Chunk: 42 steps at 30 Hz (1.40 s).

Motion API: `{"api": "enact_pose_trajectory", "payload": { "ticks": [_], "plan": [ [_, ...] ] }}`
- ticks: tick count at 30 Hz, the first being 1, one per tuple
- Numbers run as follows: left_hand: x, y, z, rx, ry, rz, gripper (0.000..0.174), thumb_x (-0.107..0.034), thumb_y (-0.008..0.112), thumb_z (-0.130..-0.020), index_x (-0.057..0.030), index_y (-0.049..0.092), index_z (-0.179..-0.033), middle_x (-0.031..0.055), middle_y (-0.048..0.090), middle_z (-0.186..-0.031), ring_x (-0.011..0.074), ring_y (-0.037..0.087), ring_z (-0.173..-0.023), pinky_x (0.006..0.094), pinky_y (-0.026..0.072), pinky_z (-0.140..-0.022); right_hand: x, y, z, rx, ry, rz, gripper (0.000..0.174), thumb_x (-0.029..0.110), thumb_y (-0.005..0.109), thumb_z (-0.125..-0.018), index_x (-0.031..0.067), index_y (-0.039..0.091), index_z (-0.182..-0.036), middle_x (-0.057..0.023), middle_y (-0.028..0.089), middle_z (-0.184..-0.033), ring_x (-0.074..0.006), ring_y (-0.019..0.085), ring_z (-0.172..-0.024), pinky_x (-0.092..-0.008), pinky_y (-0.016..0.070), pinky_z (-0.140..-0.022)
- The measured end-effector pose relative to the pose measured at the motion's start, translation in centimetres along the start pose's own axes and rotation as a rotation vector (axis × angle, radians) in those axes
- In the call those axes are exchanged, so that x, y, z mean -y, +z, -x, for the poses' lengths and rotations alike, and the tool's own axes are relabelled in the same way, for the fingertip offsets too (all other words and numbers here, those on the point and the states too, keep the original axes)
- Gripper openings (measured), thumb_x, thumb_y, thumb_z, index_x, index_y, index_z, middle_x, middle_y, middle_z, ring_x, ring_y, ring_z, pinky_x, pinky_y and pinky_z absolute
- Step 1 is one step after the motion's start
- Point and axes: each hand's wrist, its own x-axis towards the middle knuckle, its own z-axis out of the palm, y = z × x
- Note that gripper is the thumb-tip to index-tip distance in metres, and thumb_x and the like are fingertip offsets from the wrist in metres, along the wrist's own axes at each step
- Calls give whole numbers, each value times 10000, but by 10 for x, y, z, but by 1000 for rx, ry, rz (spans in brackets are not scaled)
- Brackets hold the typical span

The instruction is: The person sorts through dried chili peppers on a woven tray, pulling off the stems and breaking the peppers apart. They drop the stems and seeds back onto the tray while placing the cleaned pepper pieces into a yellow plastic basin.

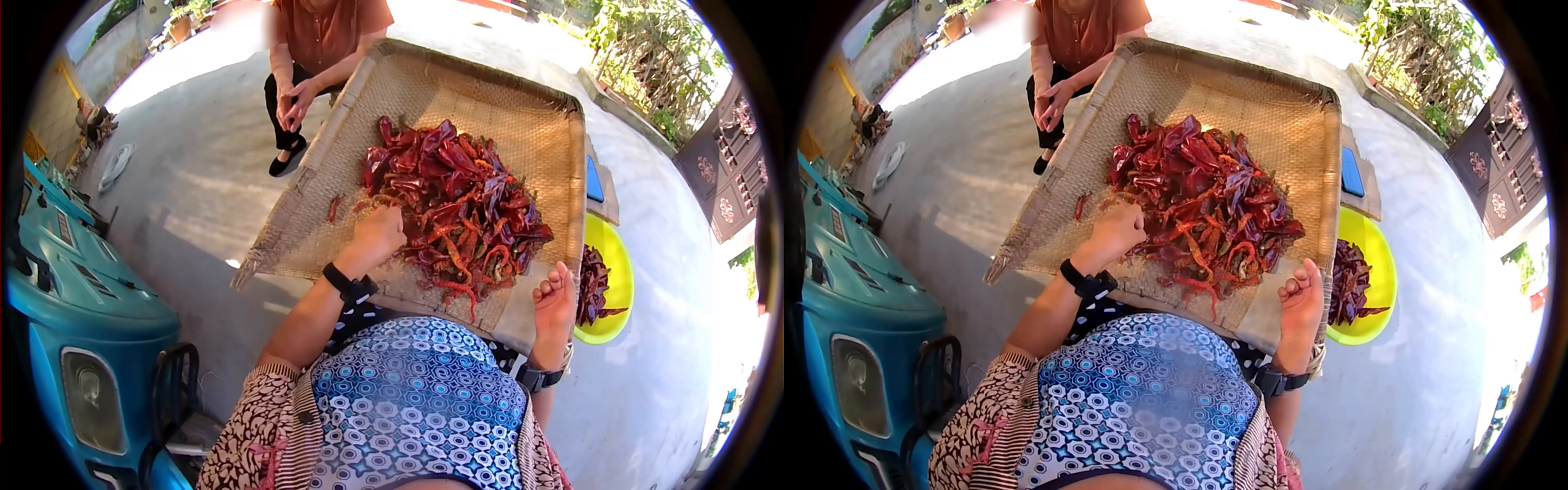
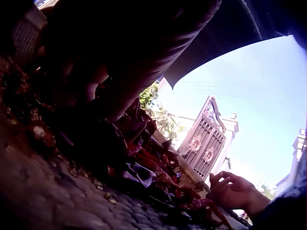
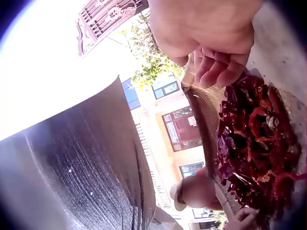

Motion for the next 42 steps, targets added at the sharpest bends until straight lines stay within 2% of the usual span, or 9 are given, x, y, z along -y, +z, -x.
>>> {"api": "enact_pose_trajectory", "payload": {
  "ticks": [8, 12, 21, 24, 28, 31, 34, 37, 42],
  "plan": [
    [2, -1, 5, 5, 96, 29, 235, -248, 707, -799, -66, 611, -912, 121, 613, -926, 313, 614, -895, 418, 488, -751, -22, 34, 15, 254, 0, 227, 197, 161, 504, -996, 60, 586, -1144, -9, 614, -857, -95, 536, -665, -229, 434, -612],
    [-11, -10, 11, -60, 124, -23, 240, -288, 682, -835, -81, 614, -936, 107, 622, -937, 314, 604, -890, 414, 484, -747, -24, 41, 21, 307, -15, 358, 200, 184, 525, -993, 62, 589, -1137, -5, 612, -858, -83, 541, -675, -219, 429, -617],
    [-74, -4, 34, 107, 508, 88, 247, -317, 646, -852, -79, 601, -898, 106, 601, -872, 320, 615, -878, 427, 483, -718, -27, 74, 31, 690, 54, 719, 301, 166, 617, -954, 38, 525, -1211, -13, 618, -897, -67, 574, -736, -216, 474, -666],
    [-85, 4, 38, 246, 553, 95, 243, -315, 641, -854, -82, 618, -918, 99, 618, -888, 304, 622, -877, 417, 490, -718, -37, 70, 31, 682, 72, 775, 195, 160, 596, -967, 20, 562, -1099, -15, 623, -885, -72, 586, -752, -223, 486, -675],
    [-74, -15, 34, 122, 324, 236, 218, -294, 646, -863, -83, 615, -909, 94, 634, -914, 285, 631, -871, 404, 489, -719, -29, 53, 22, 532, 41, 785, 167, 200, 570, -983, 36, 589, -1012, -6, 627, -865, -77, 582, -723, -224, 476, -651],
    [-31, -15, 18, 13, 146, -129, 248, -307, 664, -847, -76, 612, -922, 104, 636, -924, 296, 627, -891, 408, 487, -729, -11, 25, 9, 281, -63, 602, 240, 300, 523, -1002, 78, 601, -1050, 11, 618, -854, -84, 554, -686, -238, 455, -636],
    [-17, -27, 22, 31, 75, -244, 301, -313, 692, -805, -68, 605, -958, 114, 632, -954, 315, 616, -928, 424, 485, -745, 2, 5, -3, 44, -100, -52, 326, 403, 492, -998, 113, 598, -1103, 24, 607, -848, -95, 521, -663, -259, 438, -637],
    [-19, -25, 16, 215, 44, -271, 362, -307, 722, -761, -55, 586, -983, 113, 626, -986, 329, 605, -945, 444, 478, -755, 6, -2, -4, -35, -67, -127, 367, 440, 490, -988, 127, 581, -1155, 31, 599, -859, -105, 510, -667, -272, 439, -655],
    [-6, 0, 16, 119, 99, -175, 366, -268, 733, -746, -57, 569, -996, 138, 608, -965, 339, 590, -940, 442, 467, -747, -14, 9, 4, 102, -1, 76, 244, 264, 520, -993, 88, 575, -1154, 8, 604, -871, -103, 535, -674, -258, 447, -619]
  ]
}}
